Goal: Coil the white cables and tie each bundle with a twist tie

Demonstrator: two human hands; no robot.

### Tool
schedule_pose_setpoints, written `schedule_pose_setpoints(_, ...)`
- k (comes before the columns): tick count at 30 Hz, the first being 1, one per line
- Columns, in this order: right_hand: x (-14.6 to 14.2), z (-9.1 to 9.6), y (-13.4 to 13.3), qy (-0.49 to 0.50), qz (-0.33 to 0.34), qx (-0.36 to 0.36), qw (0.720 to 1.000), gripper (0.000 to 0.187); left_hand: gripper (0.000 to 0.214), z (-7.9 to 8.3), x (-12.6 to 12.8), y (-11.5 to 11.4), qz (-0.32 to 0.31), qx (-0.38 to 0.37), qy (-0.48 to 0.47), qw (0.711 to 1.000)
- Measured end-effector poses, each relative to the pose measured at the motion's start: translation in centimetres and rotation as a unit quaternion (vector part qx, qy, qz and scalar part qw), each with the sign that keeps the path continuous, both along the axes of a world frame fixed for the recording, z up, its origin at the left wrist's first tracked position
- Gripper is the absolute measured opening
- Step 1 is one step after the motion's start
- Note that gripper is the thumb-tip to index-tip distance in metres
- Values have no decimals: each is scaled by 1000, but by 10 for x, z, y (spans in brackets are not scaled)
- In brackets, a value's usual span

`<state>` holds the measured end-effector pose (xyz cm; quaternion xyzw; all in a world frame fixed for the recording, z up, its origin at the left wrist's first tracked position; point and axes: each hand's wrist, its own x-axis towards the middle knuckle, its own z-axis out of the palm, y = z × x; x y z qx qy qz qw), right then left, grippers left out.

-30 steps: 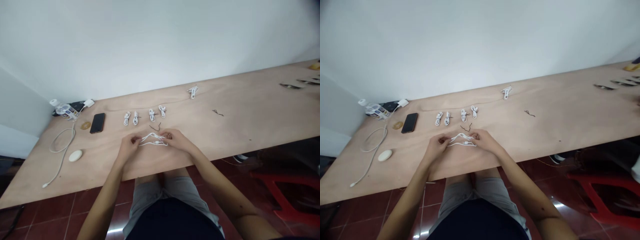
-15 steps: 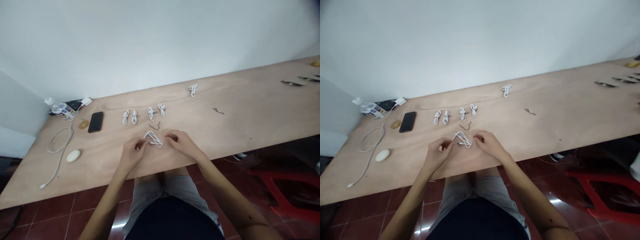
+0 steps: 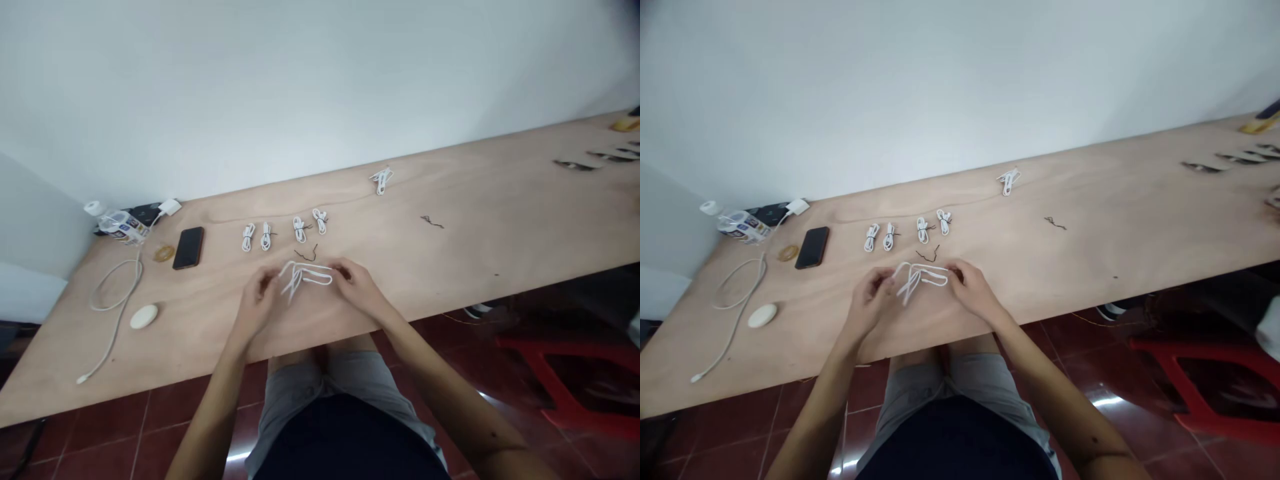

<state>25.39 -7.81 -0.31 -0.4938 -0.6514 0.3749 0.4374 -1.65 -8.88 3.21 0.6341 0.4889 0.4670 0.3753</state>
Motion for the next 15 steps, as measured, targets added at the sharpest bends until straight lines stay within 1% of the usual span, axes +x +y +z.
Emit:
schedule_pose_setpoints(1, 3, 0, 1, 15, -1, -9, 1000, 24, 15, 3, -7, 2, 20, -25, -91, 995)
schedule_pose_setpoints(2, 6, 1, 1, 31, 1, -18, 999, 25, 12, 5, -14, 4, 36, -51, -188, 980)
schedule_pose_setpoints(4, 11, 0, 2, 75, 6, -47, 996, 23, 6, 8, -31, 9, 60, -99, -354, 928)
schedule_pose_setpoints(6, 15, -2, 3, 139, 7, -96, 986, 20, 10, 8, -52, 14, 93, -122, -448, 881)
schedule_pose_setpoints(8, 20, -3, 3, 186, 6, -146, 972, 20, 11, 6, -75, 19, 144, -130, -497, 846)
schedule_pose_setpoints(9, 23, -3, 3, 186, 4, -156, 970, 20, 11, 3, -87, 21, 169, -131, -508, 835)
schedule_pose_setpoints(10, 26, -2, 4, 166, 2, -152, 974, 20, 9, 1, -97, 23, 193, -120, -509, 830)
schedule_pose_setpoints(12, 32, 0, 4, 84, 9, -114, 990, 21, 7, -4, -114, 23, 230, -84, -492, 836)
schedule_pose_setpoints(13, 35, 2, 5, 37, 17, -87, 995, 22, 6, -6, -118, 22, 238, -70, -487, 838)
schedule_pose_setpoints(15, 38, 4, 6, -41, 37, -40, 998, 25, 2, -9, -120, 19, 241, -52, -480, 842)
